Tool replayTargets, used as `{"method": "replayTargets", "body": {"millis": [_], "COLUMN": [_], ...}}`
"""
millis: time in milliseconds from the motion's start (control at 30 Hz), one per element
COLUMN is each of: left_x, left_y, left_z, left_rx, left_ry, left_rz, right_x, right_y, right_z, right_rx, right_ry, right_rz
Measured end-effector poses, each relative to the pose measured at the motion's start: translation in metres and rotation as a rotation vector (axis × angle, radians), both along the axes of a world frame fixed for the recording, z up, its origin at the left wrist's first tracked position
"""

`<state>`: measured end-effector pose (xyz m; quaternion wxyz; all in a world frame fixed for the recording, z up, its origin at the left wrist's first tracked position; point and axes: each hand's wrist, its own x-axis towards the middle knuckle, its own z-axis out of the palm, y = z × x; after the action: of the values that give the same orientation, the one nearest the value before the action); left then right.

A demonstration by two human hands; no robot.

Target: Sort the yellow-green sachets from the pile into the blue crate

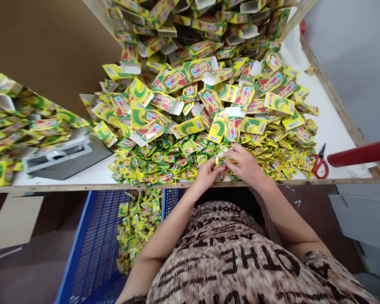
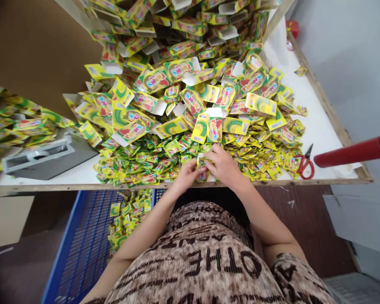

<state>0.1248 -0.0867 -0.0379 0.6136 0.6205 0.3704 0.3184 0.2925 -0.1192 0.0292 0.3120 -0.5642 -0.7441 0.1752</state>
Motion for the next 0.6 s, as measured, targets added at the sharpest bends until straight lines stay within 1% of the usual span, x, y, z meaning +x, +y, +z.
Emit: {"method": "replayTargets", "body": {"millis": [33, 100, 167, 233, 267, 333, 400, 433, 533, 600], "left_x": [0.003, 0.007, 0.009, 0.009, 0.009, 0.008, 0.008, 0.008, 0.007, 0.006], "left_y": [-0.004, -0.007, -0.007, -0.006, -0.006, -0.006, -0.009, -0.012, -0.018, -0.020], "left_z": [-0.004, -0.007, -0.007, -0.005, -0.004, -0.003, -0.005, -0.007, -0.014, -0.018], "left_rx": [-0.011, -0.029, -0.053, -0.092, -0.120, -0.180, -0.221, -0.227, -0.202, -0.176], "left_ry": [0.000, -0.022, -0.091, -0.167, -0.194, -0.236, -0.273, -0.286, -0.279, -0.250], "left_rz": [0.022, 0.021, -0.029, -0.058, -0.053, -0.013, 0.036, 0.057, 0.090, 0.077], "right_x": [0.003, 0.008, 0.013, 0.016, 0.017, 0.016, 0.014, 0.012, 0.006, 0.003], "right_y": [-0.002, -0.005, -0.004, -0.002, -0.001, 0.001, 0.002, 0.002, -0.004, -0.010], "right_z": [0.000, 0.004, 0.012, 0.021, 0.024, 0.024, 0.018, 0.013, -0.007, -0.019], "right_rx": [-0.051, -0.142, -0.210, -0.240, -0.240, -0.217, -0.169, -0.137, -0.079, -0.105], "right_ry": [-0.066, -0.178, -0.229, -0.187, -0.144, -0.059, -0.023, -0.035, -0.138, -0.182], "right_rz": [-0.007, -0.002, 0.069, 0.163, 0.176, 0.121, 0.048, 0.036, 0.097, 0.137]}}
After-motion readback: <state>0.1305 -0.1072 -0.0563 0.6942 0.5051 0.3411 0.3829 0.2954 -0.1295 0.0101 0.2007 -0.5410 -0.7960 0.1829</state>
